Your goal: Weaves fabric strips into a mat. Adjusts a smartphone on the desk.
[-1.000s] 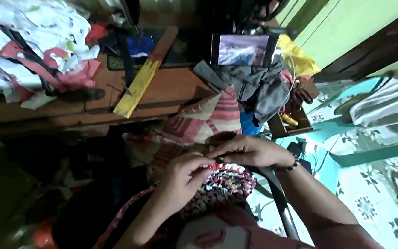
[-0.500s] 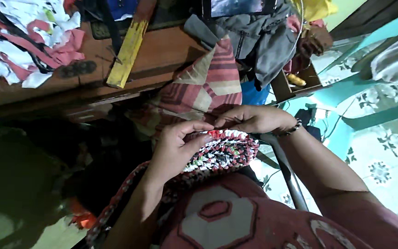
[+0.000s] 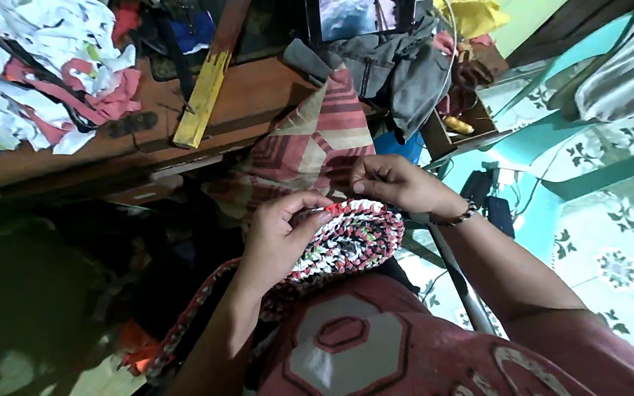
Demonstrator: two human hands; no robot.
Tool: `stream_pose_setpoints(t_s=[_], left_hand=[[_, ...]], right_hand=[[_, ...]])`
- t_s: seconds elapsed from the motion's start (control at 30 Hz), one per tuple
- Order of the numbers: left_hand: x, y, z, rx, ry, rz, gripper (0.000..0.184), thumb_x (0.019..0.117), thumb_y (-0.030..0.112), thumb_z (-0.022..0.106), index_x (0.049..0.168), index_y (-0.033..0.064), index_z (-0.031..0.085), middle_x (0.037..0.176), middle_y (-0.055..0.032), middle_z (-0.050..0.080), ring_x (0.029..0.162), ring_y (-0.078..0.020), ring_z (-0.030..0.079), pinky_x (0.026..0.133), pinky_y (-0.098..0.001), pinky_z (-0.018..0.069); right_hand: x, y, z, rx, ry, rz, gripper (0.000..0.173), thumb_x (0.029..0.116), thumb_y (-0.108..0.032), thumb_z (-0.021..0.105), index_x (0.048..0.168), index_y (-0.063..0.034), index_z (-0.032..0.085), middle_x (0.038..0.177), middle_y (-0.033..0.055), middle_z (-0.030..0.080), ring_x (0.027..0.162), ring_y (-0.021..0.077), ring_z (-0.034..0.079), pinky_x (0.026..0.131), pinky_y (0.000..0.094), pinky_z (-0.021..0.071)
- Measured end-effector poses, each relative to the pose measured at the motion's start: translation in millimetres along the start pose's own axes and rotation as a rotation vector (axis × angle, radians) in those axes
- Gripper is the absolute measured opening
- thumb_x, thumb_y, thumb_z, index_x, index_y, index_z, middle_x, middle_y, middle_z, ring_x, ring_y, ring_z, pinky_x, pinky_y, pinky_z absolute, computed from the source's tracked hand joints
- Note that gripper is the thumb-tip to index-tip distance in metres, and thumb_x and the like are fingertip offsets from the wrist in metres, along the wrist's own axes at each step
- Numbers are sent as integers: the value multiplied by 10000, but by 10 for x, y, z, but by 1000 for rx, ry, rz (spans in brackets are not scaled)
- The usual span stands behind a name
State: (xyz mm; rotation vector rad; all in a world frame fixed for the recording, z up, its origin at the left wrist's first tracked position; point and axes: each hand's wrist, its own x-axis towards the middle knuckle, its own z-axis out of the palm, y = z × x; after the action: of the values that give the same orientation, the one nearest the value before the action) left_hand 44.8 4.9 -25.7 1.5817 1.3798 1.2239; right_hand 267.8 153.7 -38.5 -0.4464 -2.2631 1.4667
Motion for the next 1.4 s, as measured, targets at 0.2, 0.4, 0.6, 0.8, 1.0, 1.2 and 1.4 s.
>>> stream_pose_setpoints(t_s=[0.2, 0.4, 0.6, 0.8, 1.0, 1.2, 1.4], left_hand=[[12, -6, 12, -29, 8, -5, 128, 934, 73, 711, 1060, 71, 733, 969, 7, 741, 856, -84, 709, 760, -251, 616], [25, 15, 8, -39, 3, -23, 141, 926, 49, 708, 1063, 79, 727, 969, 8, 740, 857, -88, 709, 759, -249, 616], [10, 4, -10, -53, -53, -6, 123, 969, 58, 639, 1054, 96, 720, 996, 19, 722, 871, -83, 687, 753, -242, 598], [-2, 31, -1, -88, -32, -12, 127, 921, 54, 674, 1019, 89, 746, 975, 5, 739, 847, -93, 700, 722, -245, 606], [-7, 7, 23, -99, -13, -14, 125, 896, 37, 743, 1015, 75, 746, 949, -12, 742, 811, -108, 705, 703, -250, 613], [14, -9, 16, -135, -31, -29, 135, 894, 23, 725, 1020, 70, 740, 938, -18, 741, 770, -98, 696, 669, -237, 603], [24, -13, 25, -150, -34, -43, 131, 885, 21, 738, 1009, 66, 742, 939, -15, 739, 785, -92, 696, 686, -235, 604]], right_hand=[[51, 38, 1, 62, -27, 32, 176, 956, -139, 673, 1089, -35, 623, 793, -12, 615, 676, 30, 567, 603, 194, 490], [37, 64, -72, 214, -96, 36, 444, 1021, -192, 283, 1035, -49, 703, 721, -67, 552, 599, -15, 457, 518, 160, 356], [43, 119, -51, 111, -155, -62, 221, 1001, -44, 544, 1107, -1, 733, 1094, 40, 721, 988, 52, 667, 869, 226, 567], [17, 125, 59, 72, -90, -145, 155, 933, 48, 619, 1001, 27, 757, 1004, 78, 730, 982, 108, 686, 898, 260, 576], [-63, 170, 142, 87, -24, -176, 175, 921, 74, 595, 960, 27, 759, 1002, 89, 733, 1048, 162, 683, 982, 334, 560], [-105, 175, 219, 132, 37, -155, 166, 921, 77, 602, 971, 24, 751, 1009, 78, 728, 1013, 134, 679, 932, 300, 569], [-140, 190, 262, 169, 54, -132, 179, 921, 86, 583, 987, 20, 736, 1031, 64, 713, 1007, 109, 667, 912, 266, 567]])
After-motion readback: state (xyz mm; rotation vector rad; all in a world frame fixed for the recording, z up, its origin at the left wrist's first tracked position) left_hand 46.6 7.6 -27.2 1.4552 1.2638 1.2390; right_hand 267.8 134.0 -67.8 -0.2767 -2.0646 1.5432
